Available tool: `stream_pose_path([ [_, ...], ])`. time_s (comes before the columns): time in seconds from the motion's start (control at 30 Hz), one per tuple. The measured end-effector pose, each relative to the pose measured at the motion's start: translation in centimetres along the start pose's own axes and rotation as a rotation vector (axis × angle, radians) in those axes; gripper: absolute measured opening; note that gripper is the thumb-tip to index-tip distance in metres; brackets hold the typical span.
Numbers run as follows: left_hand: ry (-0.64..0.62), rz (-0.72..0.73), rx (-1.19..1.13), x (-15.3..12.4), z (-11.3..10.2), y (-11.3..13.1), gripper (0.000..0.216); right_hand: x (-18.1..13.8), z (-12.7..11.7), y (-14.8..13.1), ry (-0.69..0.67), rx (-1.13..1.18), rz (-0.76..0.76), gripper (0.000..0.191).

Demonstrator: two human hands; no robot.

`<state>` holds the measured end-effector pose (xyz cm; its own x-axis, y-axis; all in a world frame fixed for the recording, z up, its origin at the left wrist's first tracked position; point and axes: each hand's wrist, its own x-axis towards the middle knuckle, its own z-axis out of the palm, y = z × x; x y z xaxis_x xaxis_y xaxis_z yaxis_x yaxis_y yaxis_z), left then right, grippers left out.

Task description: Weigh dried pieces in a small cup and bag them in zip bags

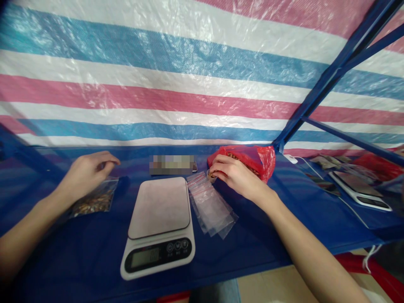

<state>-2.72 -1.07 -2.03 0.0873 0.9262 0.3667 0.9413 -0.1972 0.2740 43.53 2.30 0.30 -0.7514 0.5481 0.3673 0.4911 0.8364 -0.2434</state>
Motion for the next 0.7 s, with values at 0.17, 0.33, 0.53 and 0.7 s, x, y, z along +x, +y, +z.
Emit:
stream_pose_path([
  [0.17, -0.014, -0.022, 0.003, 0.0, 0.0, 0.1, 0.035, 0.1, 0.1, -0.3, 0.009, 0.006, -0.015, 0.016],
  [0.33, -0.024, -0.013, 0.005, 0.0, 0.0, 0.0, 0.036, 0.3, 0.4, -0.3, 0.037, 0.028, -0.016, 0.016],
  [0.53, -0.02, -0.007, 0.014, 0.1, 0.1, -0.1, 0.037, 0.3, 0.9, -0.3, 0.038, 0.052, 0.001, 0.012],
  [0.7, -0.019, -0.004, 0.01, -0.1, -0.4, 0.5, 0.034, 0.3, 1.2, -0.1, 0.061, 0.047, 0.027, 0.009],
])
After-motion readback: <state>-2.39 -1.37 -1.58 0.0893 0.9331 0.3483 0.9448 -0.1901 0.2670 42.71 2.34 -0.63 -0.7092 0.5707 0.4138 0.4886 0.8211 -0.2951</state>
